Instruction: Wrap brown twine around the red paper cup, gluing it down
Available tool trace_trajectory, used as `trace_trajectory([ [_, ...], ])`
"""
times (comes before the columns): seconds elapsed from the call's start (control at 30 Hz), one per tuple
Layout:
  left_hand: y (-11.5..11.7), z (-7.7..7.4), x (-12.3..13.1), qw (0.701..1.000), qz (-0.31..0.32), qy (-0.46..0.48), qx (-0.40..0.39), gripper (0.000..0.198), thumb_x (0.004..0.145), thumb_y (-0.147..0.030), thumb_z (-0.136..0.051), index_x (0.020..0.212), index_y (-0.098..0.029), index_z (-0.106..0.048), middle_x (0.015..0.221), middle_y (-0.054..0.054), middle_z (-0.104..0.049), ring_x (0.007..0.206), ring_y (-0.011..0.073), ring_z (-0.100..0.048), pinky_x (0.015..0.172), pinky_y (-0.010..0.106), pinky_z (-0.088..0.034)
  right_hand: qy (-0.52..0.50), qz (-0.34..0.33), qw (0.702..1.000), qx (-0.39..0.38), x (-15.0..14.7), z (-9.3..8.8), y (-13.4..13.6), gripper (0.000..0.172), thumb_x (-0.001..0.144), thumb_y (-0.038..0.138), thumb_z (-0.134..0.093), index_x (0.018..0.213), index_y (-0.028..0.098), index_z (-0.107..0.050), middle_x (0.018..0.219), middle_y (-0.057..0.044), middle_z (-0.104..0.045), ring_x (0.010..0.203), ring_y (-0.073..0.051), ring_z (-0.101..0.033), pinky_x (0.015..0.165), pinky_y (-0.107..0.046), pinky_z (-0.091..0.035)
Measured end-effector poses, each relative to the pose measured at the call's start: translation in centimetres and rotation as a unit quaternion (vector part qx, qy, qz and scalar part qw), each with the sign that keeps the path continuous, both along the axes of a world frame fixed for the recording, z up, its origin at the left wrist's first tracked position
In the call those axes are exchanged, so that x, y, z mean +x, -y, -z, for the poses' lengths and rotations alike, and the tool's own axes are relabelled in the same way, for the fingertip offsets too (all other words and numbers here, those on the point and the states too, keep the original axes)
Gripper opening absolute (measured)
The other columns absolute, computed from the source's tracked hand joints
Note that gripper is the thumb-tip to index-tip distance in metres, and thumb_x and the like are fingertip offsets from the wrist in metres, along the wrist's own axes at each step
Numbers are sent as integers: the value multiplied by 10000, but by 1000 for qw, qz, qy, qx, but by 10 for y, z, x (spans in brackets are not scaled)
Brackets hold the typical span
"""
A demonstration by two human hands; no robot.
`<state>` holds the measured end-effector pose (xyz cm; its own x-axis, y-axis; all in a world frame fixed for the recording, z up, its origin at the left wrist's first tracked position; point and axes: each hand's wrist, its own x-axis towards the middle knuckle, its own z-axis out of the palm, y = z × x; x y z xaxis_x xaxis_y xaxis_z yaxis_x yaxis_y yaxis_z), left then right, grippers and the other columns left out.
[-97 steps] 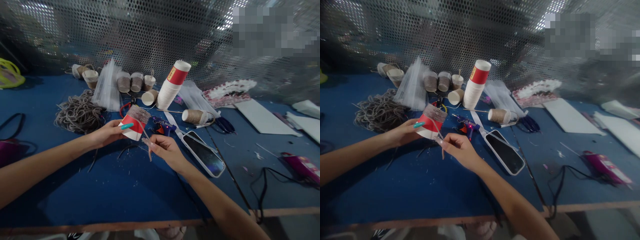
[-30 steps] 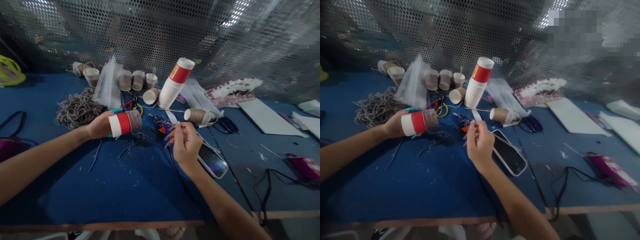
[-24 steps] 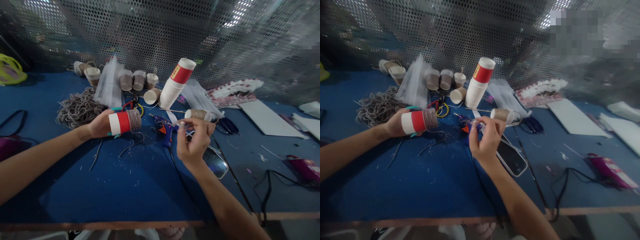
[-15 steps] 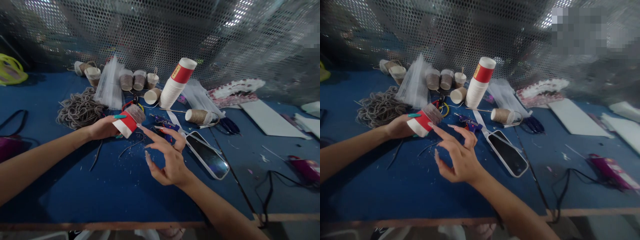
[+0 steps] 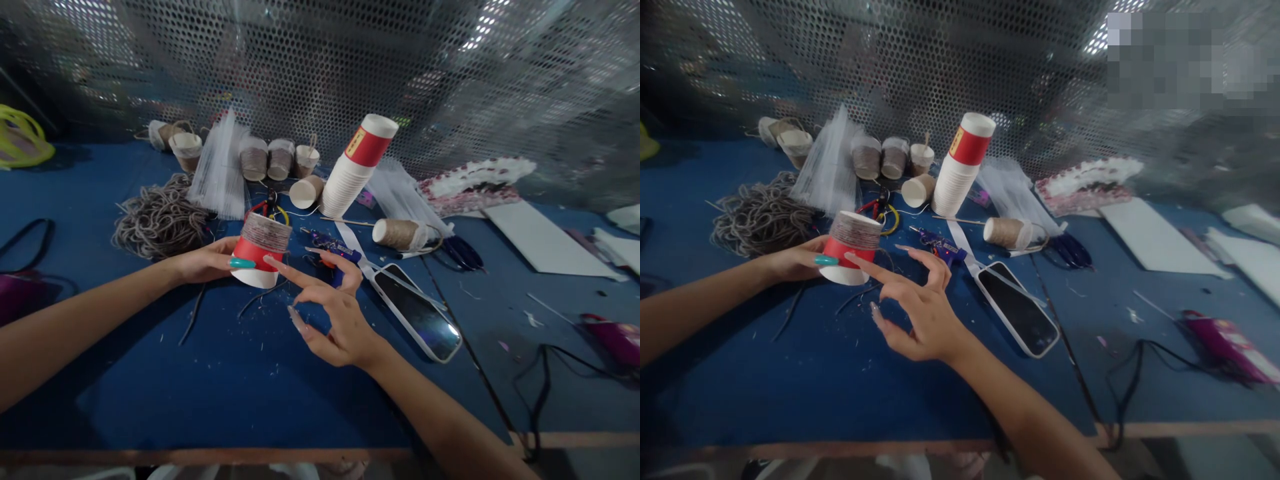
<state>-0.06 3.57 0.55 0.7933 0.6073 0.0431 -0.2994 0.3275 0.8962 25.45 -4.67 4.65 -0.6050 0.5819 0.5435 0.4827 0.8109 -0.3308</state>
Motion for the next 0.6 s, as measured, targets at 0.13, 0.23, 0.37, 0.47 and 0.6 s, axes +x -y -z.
trace_trajectory([
  [0.13, -1, 3, -1, 1000, 13, 0, 4, 517, 730, -347, -817, 1211, -197, -705, 1198, 110, -741, 1087, 268, -705, 1003, 380, -514, -1, 11, 1000, 17, 0, 0, 0, 191, 823, 171, -509, 967, 275, -439, 1398, -6, -623, 1375, -274, -449, 1081, -501, -278],
  [0.23, -1, 3, -1, 1000, 19, 2, 2, 525, 725, -336, -820, 1215, -190, -701, 1200, 116, -739, 1082, 273, -708, 994, 389, -523, -3, 12, 1000, 21, 0, 1, 0, 187, 824, 170, -516, 968, 270, -450, 1381, -4, -638, 1369, -273, -445, 1080, -491, -282],
  [0.37, 0, 2, -2, 1000, 12, -8, -6, 530, 713, -322, -826, 1206, -178, -698, 1172, 120, -748, 1062, 277, -714, 986, 398, -528, 18, 31, 999, 29, 2, 2, 0, 173, 817, 184, -538, 955, 267, -475, 1354, -6, -658, 1414, -301, -381, 1063, -492, -300],
  [0.47, 0, 2, -3, 1000, 12, -18, -11, 523, 714, -332, -829, 1197, -178, -699, 1114, 113, -765, 1020, 266, -726, 968, 388, -534, 26, 38, 998, 38, 3, 3, 0, 171, 816, 202, -540, 961, 271, -481, 1344, -1, -664, 1424, -318, -356, 1054, -503, -306],
  [0.6, 0, 4, -4, 1000, 7, -21, -16, 532, 705, -339, -834, 1196, -183, -702, 1113, 111, -765, 995, 254, -730, 948, 371, -536, 19, 43, 999, 28, 3, 2, -1, 176, 816, 205, -542, 961, 275, -473, 1341, 3, -666, 1426, -318, -365, 1066, -517, -292],
])
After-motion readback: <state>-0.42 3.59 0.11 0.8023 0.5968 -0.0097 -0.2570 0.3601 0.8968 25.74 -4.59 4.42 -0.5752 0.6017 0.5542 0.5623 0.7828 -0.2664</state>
